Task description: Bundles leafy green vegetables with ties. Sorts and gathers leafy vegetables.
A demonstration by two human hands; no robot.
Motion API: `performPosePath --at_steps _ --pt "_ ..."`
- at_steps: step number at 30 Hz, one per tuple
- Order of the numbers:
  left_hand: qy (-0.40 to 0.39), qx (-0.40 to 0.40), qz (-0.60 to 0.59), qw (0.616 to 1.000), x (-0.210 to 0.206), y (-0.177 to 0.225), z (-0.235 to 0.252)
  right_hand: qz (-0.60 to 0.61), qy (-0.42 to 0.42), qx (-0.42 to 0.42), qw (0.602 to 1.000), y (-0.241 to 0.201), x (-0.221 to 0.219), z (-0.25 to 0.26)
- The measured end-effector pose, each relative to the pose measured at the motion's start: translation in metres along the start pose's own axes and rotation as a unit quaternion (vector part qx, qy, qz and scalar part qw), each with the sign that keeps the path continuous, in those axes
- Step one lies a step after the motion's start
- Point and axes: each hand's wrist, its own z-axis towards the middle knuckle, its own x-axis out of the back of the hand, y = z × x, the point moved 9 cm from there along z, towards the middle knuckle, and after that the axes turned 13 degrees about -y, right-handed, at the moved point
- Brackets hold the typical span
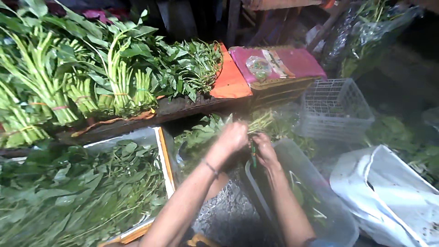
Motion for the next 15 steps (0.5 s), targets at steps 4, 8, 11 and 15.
performPosePath --at_steps 4,8,11,15 --pt "0.053 -0.032 0.011 0.998 -0.004 0.008 -0.001 0.042 -0.074 0.105 0.991 -0.007 -0.004 -0.007" --pt "0.084 -0.043 0.041 0.995 -0.010 0.011 0.001 0.009 -0.066 0.139 0.988 -0.001 0.001 -0.002" --pt "0.100 -0.040 0.048 0.993 -0.010 0.012 0.000 -0.024 -0.061 0.134 0.989 -0.003 0.000 0.001" --pt "0.118 -0.038 0.051 0.991 -0.011 0.006 0.002 -0.064 -0.060 0.098 0.991 -0.003 -0.008 0.004"
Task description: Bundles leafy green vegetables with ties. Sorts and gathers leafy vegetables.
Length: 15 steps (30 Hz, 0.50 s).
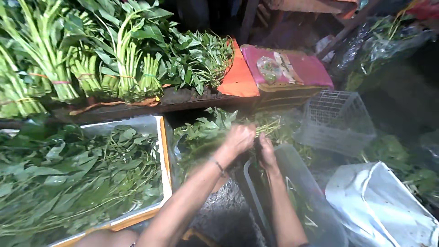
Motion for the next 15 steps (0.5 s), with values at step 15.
performPosePath --at_steps 15 --pt "0.006 0.083 0.010 0.996 -0.014 -0.033 0.011 0.012 0.133 -0.085 0.987 0.021 -0.008 0.015"
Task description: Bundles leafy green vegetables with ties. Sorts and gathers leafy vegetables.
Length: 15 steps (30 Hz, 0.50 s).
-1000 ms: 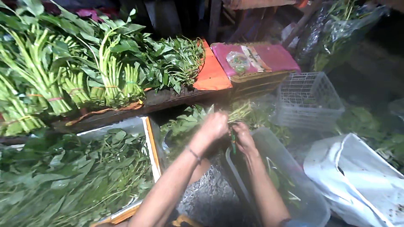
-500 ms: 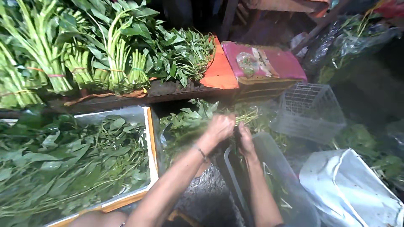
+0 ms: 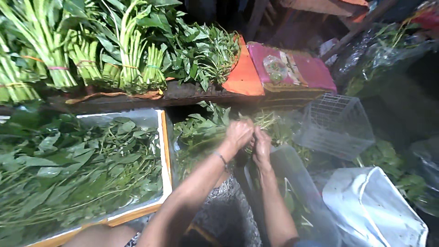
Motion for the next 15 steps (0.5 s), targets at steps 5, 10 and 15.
performPosePath --at_steps 5,10,15 --pt "-0.052 0.010 -0.029 0.998 0.000 -0.007 -0.005 -0.022 0.011 0.056 0.998 0.002 0.002 0.004" --pt "-0.084 -0.002 -0.047 0.995 -0.005 -0.007 -0.012 -0.028 -0.023 0.084 0.996 0.003 0.003 0.000" --pt "-0.075 0.006 -0.068 0.995 -0.006 -0.001 -0.013 -0.049 0.036 0.099 0.993 -0.005 0.008 -0.004"
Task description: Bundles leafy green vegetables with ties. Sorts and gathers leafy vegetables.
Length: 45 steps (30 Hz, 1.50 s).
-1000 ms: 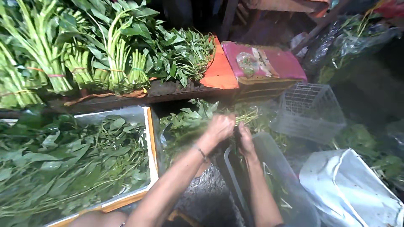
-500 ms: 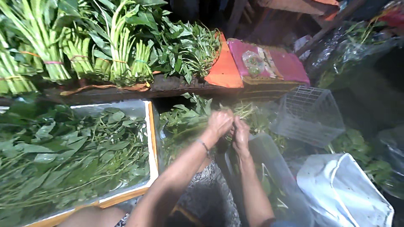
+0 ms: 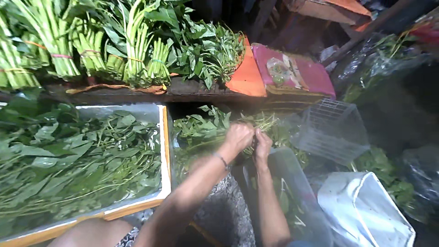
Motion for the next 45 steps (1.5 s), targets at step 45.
performPosePath --at_steps 45 --pt "-0.042 0.055 0.110 0.992 -0.011 0.010 0.008 0.086 -0.041 -0.268 0.959 0.026 -0.005 -0.024"
